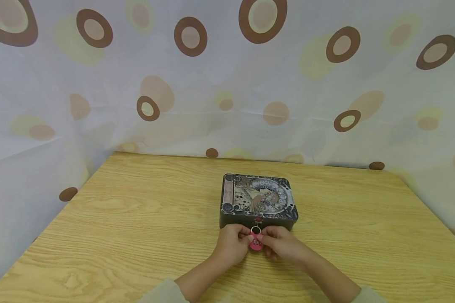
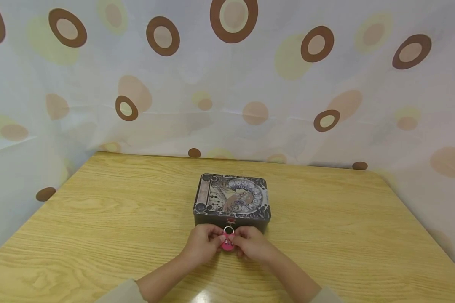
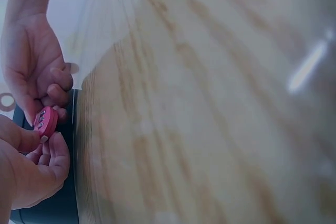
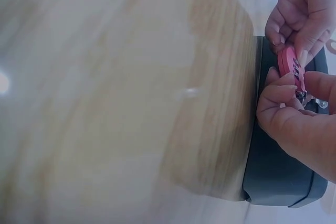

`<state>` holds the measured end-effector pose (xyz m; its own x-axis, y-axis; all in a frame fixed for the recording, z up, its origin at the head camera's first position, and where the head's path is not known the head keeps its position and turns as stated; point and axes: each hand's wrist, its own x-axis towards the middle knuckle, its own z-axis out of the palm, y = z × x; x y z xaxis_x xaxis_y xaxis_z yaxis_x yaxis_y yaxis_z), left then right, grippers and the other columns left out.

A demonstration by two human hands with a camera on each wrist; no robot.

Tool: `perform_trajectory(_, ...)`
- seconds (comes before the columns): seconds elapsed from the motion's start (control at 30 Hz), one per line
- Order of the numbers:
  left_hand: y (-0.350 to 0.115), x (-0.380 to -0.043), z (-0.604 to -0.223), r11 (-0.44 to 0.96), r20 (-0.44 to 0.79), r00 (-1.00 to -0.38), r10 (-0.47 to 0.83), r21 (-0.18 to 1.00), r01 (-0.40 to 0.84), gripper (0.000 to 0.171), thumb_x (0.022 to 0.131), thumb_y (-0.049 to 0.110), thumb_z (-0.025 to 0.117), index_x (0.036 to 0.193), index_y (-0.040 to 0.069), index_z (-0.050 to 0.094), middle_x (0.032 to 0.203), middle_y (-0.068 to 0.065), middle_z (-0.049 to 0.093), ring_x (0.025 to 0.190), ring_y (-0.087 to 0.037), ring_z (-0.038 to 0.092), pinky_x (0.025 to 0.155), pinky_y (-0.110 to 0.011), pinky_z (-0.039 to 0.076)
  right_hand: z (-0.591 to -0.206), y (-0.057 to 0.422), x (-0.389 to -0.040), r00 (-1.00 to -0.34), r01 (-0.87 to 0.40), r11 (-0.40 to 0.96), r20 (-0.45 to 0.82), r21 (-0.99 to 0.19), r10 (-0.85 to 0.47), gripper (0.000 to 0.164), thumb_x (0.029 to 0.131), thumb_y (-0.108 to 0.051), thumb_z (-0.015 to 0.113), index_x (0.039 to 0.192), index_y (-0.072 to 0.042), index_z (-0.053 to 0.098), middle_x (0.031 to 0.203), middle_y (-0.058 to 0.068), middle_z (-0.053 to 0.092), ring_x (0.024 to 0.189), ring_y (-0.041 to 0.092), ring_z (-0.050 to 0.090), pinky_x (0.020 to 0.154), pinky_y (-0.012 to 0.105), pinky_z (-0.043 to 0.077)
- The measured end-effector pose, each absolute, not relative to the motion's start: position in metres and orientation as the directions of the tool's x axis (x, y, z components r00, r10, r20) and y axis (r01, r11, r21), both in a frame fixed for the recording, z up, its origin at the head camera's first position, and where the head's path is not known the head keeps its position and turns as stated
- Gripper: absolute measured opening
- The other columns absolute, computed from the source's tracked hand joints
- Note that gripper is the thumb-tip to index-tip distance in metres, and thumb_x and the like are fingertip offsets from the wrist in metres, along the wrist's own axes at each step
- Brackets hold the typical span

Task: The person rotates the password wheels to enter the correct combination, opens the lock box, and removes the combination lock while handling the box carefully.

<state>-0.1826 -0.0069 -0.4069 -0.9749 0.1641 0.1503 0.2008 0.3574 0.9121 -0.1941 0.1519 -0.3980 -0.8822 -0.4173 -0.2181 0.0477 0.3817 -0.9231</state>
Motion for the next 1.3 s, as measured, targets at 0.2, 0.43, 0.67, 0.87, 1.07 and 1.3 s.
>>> perform_trajectory(0.2,-0.0071,-0.1823,-0.4064,0.353,0.151,-0.975,0.163,0.914,0.201,0.007,0.081,-0.003,0.063,0.079,-0.010,0.064,0.069,-0.013,0.063,0.060,-0.007,0.049,0.051,-0.018,0.043,-0.3970,0.1525,-0.1930,-0.882,0.056,0.390,-0.229,-0.919,-0.412,0.020,0.094,-0.011,0.047,0.093,0.009,0.052,0.064,-0.002,0.046,0.057,0.009,0.042,0.049,0.019,0.037)
perform_trajectory(0.43,-0.0074,-0.1829,-0.4070,0.346,0.140,-0.976,0.168,0.919,0.192,0.008,0.081,-0.002,0.063,0.080,-0.009,0.065,0.070,-0.013,0.063,0.061,-0.007,0.050,0.052,-0.018,0.043,-0.3982,0.1530,-0.1932,-0.874,0.052,0.388,-0.230,-0.920,-0.429,0.018,0.089,-0.009,0.053,0.092,0.008,0.052,0.064,-0.002,0.047,0.057,0.008,0.043,0.050,0.018,0.038)
perform_trajectory(0.67,-0.0074,-0.1827,-0.4071,0.348,0.135,-0.977,0.165,0.919,0.186,0.007,0.081,-0.002,0.063,0.079,-0.009,0.064,0.069,-0.012,0.063,0.060,-0.007,0.050,0.051,-0.018,0.043,-0.3986,0.1523,-0.1942,-0.864,0.051,0.379,-0.231,-0.924,-0.447,0.016,0.088,-0.009,0.054,0.089,0.006,0.053,0.064,-0.002,0.047,0.056,0.008,0.042,0.049,0.018,0.037)
perform_trajectory(0.87,-0.0067,-0.1827,-0.4073,0.352,0.139,-0.977,0.160,0.917,0.188,0.006,0.081,-0.003,0.063,0.078,-0.009,0.064,0.068,-0.013,0.063,0.060,-0.007,0.050,0.051,-0.018,0.044,-0.3988,0.1520,-0.1947,-0.863,0.032,0.393,-0.224,-0.919,-0.453,0.014,0.090,-0.008,0.052,0.086,0.005,0.052,0.063,-0.001,0.046,0.054,0.008,0.041,0.049,0.018,0.036)
perform_trajectory(1.07,-0.0058,-0.1827,-0.4078,0.359,0.147,-0.977,0.156,0.913,0.195,0.006,0.080,-0.004,0.063,0.078,-0.010,0.064,0.068,-0.013,0.063,0.059,-0.007,0.050,0.051,-0.017,0.043,-0.3981,0.1510,-0.1945,-0.863,0.025,0.418,-0.230,-0.908,-0.449,0.014,0.091,-0.008,0.049,0.085,0.004,0.052,0.062,-0.001,0.045,0.052,0.008,0.039,0.047,0.018,0.033)
perform_trajectory(1.3,-0.0059,-0.1822,-0.4074,0.357,0.153,-0.975,0.161,0.912,0.203,0.006,0.080,-0.004,0.063,0.078,-0.009,0.064,0.067,-0.012,0.063,0.059,-0.006,0.049,0.051,-0.017,0.043,-0.3988,0.1512,-0.1942,-0.858,0.031,0.429,-0.244,-0.903,-0.452,0.015,0.093,-0.009,0.047,0.086,0.004,0.052,0.063,0.000,0.045,0.053,0.010,0.040,0.048,0.019,0.033)
